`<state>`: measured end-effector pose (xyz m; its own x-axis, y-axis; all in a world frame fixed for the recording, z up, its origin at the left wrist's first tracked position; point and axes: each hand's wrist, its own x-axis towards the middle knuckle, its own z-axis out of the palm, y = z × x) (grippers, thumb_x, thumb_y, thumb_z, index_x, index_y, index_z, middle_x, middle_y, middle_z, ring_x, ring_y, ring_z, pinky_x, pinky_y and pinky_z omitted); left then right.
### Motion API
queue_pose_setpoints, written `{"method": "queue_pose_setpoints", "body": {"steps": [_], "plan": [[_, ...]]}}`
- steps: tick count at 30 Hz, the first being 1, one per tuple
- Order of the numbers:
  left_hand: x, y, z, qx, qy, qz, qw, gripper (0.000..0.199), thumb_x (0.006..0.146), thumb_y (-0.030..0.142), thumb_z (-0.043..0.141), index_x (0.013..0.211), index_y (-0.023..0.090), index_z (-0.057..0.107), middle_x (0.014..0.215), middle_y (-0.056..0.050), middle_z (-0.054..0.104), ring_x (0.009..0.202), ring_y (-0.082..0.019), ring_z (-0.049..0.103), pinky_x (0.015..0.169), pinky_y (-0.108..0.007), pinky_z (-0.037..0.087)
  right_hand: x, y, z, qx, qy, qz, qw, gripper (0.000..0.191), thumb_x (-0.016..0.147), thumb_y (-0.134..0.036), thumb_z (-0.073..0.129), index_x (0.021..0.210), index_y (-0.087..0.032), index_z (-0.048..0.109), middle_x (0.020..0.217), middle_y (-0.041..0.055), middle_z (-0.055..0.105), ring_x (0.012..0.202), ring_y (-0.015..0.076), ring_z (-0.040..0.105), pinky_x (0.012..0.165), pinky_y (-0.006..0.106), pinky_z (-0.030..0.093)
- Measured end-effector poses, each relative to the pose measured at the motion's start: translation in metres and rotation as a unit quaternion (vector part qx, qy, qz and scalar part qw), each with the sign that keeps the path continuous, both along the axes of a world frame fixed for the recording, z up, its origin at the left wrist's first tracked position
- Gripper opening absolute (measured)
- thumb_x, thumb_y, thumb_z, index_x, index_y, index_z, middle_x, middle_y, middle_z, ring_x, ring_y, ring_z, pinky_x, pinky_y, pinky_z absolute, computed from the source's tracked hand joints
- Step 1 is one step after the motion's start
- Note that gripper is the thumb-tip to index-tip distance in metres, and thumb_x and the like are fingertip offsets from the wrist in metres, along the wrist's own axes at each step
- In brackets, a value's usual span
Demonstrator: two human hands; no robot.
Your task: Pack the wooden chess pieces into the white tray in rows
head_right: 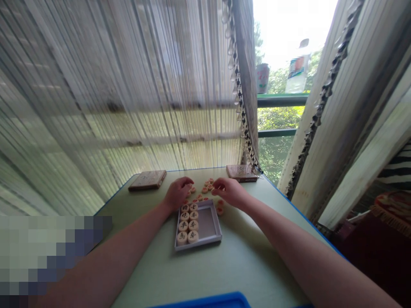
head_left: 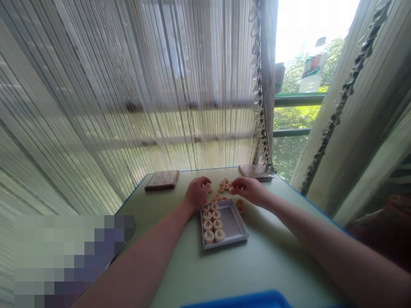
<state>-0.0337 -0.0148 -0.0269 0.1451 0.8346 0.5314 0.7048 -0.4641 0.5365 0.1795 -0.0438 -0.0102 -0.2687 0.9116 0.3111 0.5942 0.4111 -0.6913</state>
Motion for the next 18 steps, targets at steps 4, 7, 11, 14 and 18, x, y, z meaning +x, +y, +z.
{"method": "queue_pose_setpoints", "body": {"steps": [4, 7, 11, 14, 18], "plan": [[0.002, -0.006, 0.006, 0.020, 0.001, -0.012, 1.000, 0.014, 0.071, 0.019, 0.051, 0.069, 0.016, 0.064, 0.068, -0.001, 0.061, 0.067, -0.013, 0.051, 0.067, -0.026, 0.040, -0.006, -0.016, 0.010, -0.049, 0.032, 0.044, 0.997, 0.019, 0.069, -0.026, 0.062, 0.084, -0.015, 0.063, 0.079, 0.0040, 0.066, 0.070, 0.0137, 0.058, 0.064, 0.025, 0.045], [0.006, -0.011, 0.011, 0.014, -0.004, -0.033, 0.999, 0.014, 0.071, 0.019, 0.052, 0.067, 0.016, 0.065, 0.067, -0.001, 0.061, 0.065, -0.012, 0.051, 0.066, -0.025, 0.041, -0.012, -0.027, 0.008, -0.035, -0.045, 0.066, 0.996, 0.014, 0.067, -0.025, 0.064, 0.079, -0.018, 0.065, 0.077, 0.0019, 0.065, 0.069, 0.0137, 0.056, 0.063, 0.025, 0.043], [0.016, -0.022, 0.015, 0.020, 0.047, -0.091, 0.995, 0.012, 0.068, 0.019, 0.056, 0.066, 0.016, 0.067, 0.067, -0.002, 0.061, 0.068, -0.013, 0.052, 0.069, -0.025, 0.041, -0.018, -0.028, -0.002, 0.049, -0.118, 0.053, 0.990, 0.009, 0.068, -0.023, 0.063, 0.076, -0.020, 0.066, 0.077, 0.0011, 0.066, 0.077, 0.0165, 0.054, 0.070, 0.027, 0.041], [0.024, -0.028, 0.015, 0.015, 0.061, -0.091, 0.994, 0.014, 0.069, 0.022, 0.056, 0.065, 0.016, 0.068, 0.066, -0.003, 0.062, 0.069, -0.014, 0.054, 0.068, -0.026, 0.041, -0.017, -0.027, -0.006, 0.089, -0.173, 0.052, 0.980, 0.008, 0.069, -0.023, 0.063, 0.075, -0.021, 0.067, 0.077, 0.0022, 0.066, 0.080, 0.0185, 0.052, 0.073, 0.030, 0.041], [0.025, -0.026, 0.011, -0.023, -0.027, -0.038, 0.999, 0.020, 0.072, 0.025, 0.052, 0.067, 0.015, 0.068, 0.065, -0.003, 0.063, 0.064, -0.013, 0.055, 0.061, -0.024, 0.041, -0.012, -0.031, -0.002, 0.122, -0.211, 0.070, 0.967, 0.016, 0.070, -0.027, 0.064, 0.084, -0.021, 0.068, 0.087, 0.0056, 0.064, 0.084, 0.0199, 0.052, 0.073, 0.030, 0.041]]}}
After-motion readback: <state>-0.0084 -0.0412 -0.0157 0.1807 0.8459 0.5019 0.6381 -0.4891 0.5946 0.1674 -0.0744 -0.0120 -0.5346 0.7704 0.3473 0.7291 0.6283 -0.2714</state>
